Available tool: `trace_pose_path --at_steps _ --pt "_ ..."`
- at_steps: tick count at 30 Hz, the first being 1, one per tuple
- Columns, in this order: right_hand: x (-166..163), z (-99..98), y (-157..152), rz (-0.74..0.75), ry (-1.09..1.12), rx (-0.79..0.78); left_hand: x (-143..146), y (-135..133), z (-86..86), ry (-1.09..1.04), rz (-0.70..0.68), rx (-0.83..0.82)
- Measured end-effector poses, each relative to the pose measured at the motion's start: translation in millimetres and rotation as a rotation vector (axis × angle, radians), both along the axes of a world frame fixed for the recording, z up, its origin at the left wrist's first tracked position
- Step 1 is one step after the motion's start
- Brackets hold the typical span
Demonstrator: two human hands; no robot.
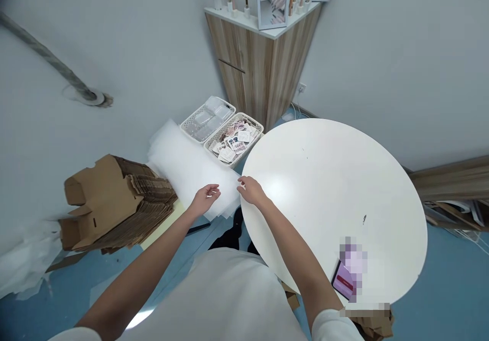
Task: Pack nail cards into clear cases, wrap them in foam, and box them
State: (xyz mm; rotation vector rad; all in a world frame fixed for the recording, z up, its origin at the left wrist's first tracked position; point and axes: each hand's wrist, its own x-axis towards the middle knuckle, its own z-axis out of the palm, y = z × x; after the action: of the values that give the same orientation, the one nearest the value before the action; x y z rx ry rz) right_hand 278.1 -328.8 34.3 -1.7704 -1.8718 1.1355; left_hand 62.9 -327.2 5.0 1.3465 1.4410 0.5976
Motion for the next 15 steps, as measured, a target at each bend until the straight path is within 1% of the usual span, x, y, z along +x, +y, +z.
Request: trace_pose_path --at_steps 4,9,12,15 --pt "-2 -8.9 34 -0.048 -0.105 0.085 9 45 0.3 -0.100 0.050 -0.022" --pt "-11 -15.2 94 -0.092 -0.262 0.079 35 110 -4.1 -0.273 0.076 -0.146" --pt "-21 -21.2 129 -0.110 -0.451 0.038 49 141 -13.6 -0.301 0.094 -0.265" --pt "-30 -30.7 156 -0.107 -0.612 0.007 58 161 -28.2 -0.284 0.118 -0.368"
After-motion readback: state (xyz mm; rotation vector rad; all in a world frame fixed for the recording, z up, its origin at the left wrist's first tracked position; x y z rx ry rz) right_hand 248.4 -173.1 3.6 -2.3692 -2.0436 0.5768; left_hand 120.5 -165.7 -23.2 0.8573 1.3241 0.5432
